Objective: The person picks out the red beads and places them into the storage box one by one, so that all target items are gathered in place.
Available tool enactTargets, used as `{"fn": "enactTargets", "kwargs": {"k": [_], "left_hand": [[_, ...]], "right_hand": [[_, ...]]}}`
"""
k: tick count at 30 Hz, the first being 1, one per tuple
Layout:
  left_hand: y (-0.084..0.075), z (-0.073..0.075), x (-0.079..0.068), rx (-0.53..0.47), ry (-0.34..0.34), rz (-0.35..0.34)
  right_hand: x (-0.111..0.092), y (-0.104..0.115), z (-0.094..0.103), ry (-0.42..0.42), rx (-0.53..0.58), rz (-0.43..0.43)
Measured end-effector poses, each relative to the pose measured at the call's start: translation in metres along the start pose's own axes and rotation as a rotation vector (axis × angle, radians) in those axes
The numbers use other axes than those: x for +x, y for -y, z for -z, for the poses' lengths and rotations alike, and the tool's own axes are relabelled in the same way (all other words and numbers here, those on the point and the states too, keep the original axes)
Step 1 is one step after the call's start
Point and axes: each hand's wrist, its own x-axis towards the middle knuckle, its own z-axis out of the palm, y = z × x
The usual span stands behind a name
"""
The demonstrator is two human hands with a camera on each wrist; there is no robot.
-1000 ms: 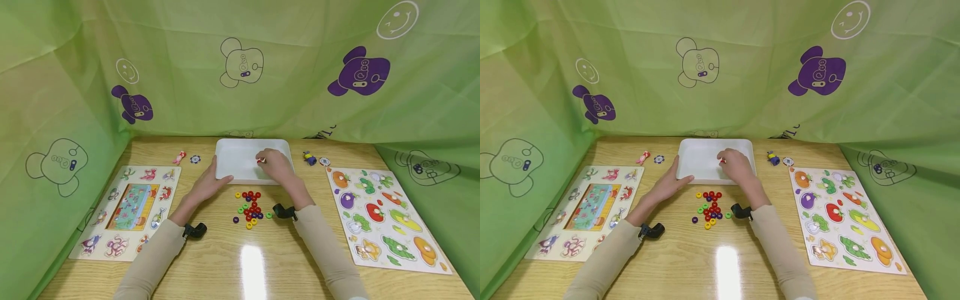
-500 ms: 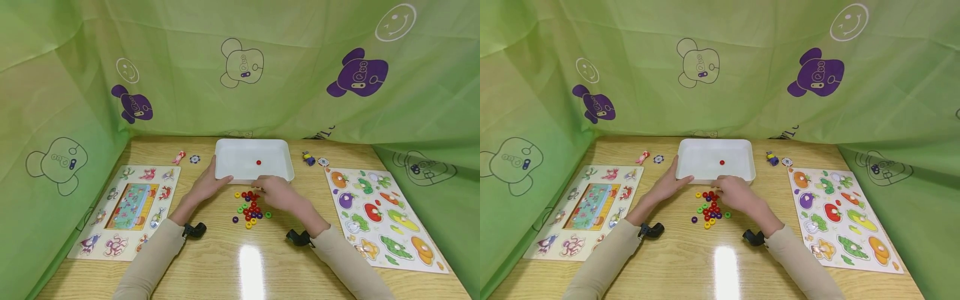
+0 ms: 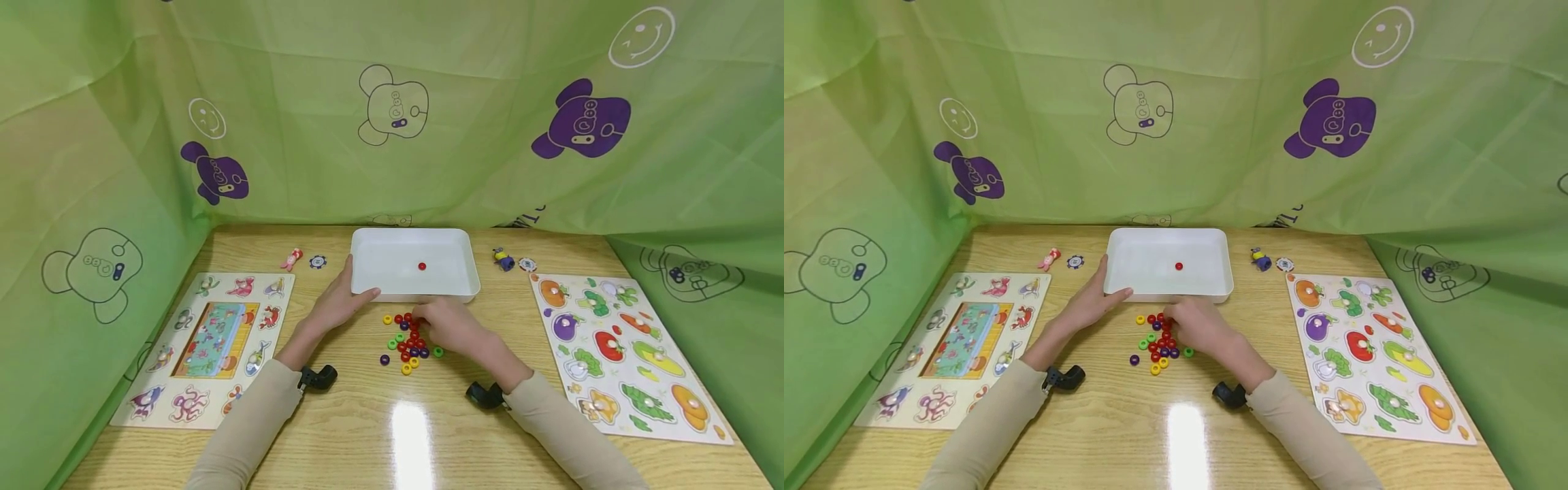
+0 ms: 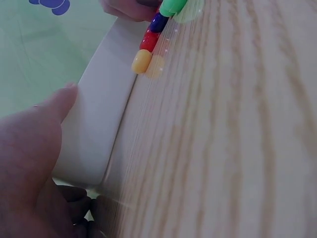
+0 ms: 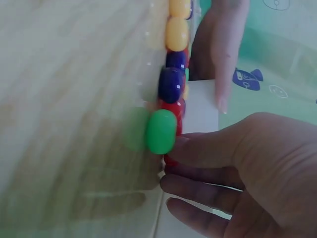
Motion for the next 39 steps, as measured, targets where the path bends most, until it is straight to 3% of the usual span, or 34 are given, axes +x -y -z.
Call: {"fn": "enactTargets", "kwargs": {"k": [4, 10, 16, 28, 39], "left_hand": [[0.001, 0.0, 0.001, 0.006, 0.001, -0.004], [0.003, 0.0, 0.001, 0.011, -0.006, 0.001], [0.004, 0.0, 0.0, 0.023, -0.004, 0.012], [0.001, -0.001, 0.0, 0.04, -0.011, 0.002], [0.003, -0.001, 0.001, 0.039, -0.014, 0.011]], "right_hand": [[0.002, 0.0, 0.008, -0.009, 0.052, -0.006], [0.012, -0.004, 0.026, -0.136, 0.06, -0.004], [0.031, -0.016, 0.03, -0.198, 0.109, -0.119], [0.06, -0.048, 0.005, -0.123, 0.171, -0.367], [0.063, -0.051, 0.003, -0.112, 0.188, -0.383]]}}
